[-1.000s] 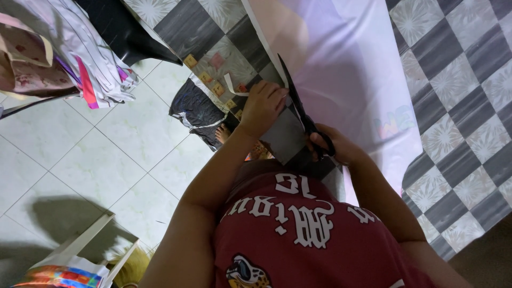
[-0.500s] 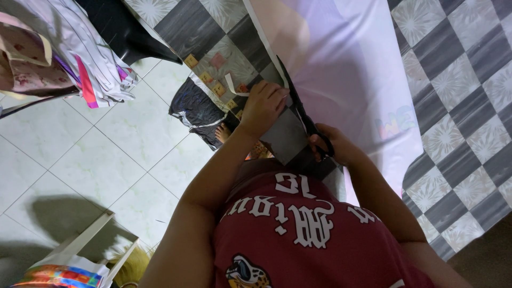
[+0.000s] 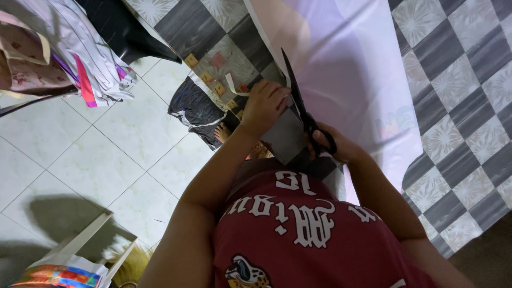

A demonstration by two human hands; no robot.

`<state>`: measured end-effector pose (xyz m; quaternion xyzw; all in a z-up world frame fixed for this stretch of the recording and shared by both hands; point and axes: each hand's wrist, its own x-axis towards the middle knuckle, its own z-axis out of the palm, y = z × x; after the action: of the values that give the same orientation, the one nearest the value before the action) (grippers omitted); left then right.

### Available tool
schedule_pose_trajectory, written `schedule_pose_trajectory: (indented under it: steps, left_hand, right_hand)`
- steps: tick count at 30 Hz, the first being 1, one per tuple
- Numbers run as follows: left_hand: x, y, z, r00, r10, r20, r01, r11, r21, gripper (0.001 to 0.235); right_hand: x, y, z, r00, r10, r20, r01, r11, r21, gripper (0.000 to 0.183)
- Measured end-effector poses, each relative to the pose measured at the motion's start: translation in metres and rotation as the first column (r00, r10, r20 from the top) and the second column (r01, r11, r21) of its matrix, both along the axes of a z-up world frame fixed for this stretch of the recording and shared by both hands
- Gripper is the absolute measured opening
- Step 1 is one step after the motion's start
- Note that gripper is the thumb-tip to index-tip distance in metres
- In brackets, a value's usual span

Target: Cutting a garment pattern from a printed fabric sheet using scissors and then folding the cut piece.

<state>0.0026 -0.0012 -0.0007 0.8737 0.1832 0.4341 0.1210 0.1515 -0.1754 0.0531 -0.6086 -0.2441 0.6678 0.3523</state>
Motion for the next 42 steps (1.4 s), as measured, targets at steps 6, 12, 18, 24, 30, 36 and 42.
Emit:
schedule_pose_trajectory:
  steps: [6, 12, 18, 24, 30, 36, 42]
  left_hand:
    - [0.0, -0.002, 0.005, 1.0, -0.012, -0.005, 0.012, 0.999, -0.053, 0.014]
    - [0.0, -0.002, 0.006, 1.0, -0.006, 0.017, 0.007, 0.999, -0.05, 0.012]
    - [-0.001, -0.002, 0.004, 0.999, -0.027, 0.029, 0.029, 0.997, -0.073, 0.005]
    - [-0.002, -0.004, 0.003, 1.0, -0.004, 0.017, 0.005, 0.998, -0.055, 0.009]
    - [-0.003, -0.003, 0.009, 0.999, -0.017, 0.04, 0.019, 0.998, -0.052, 0.006]
    - [-0.006, 0.0, 0.011, 0.999, -0.036, 0.04, 0.037, 0.999, -0.032, 0.007]
    - [-0.007, -0.002, 0.012, 0.999, -0.042, 0.016, 0.043, 0.997, -0.067, 0.006]
  right_hand:
    - [0.006, -0.003, -0.012, 0.998, -0.055, 0.007, 0.055, 0.998, -0.002, 0.049]
    - [0.007, -0.004, -0.018, 0.997, -0.08, 0.006, 0.08, 0.997, -0.022, 0.049]
    - [0.002, 0.002, -0.007, 0.996, -0.076, 0.047, 0.074, 0.997, 0.034, 0.04]
    - [0.003, 0.004, -0.008, 0.995, -0.068, 0.075, 0.063, 0.996, 0.057, 0.035]
    - [0.004, 0.006, -0.004, 0.995, -0.032, 0.09, 0.025, 0.996, 0.081, 0.034]
    - [0.004, 0.011, 0.004, 0.992, -0.007, 0.123, -0.006, 0.995, 0.103, 0.033]
    - [0.001, 0.019, 0.005, 0.99, 0.031, 0.135, -0.038, 0.998, 0.053, 0.045]
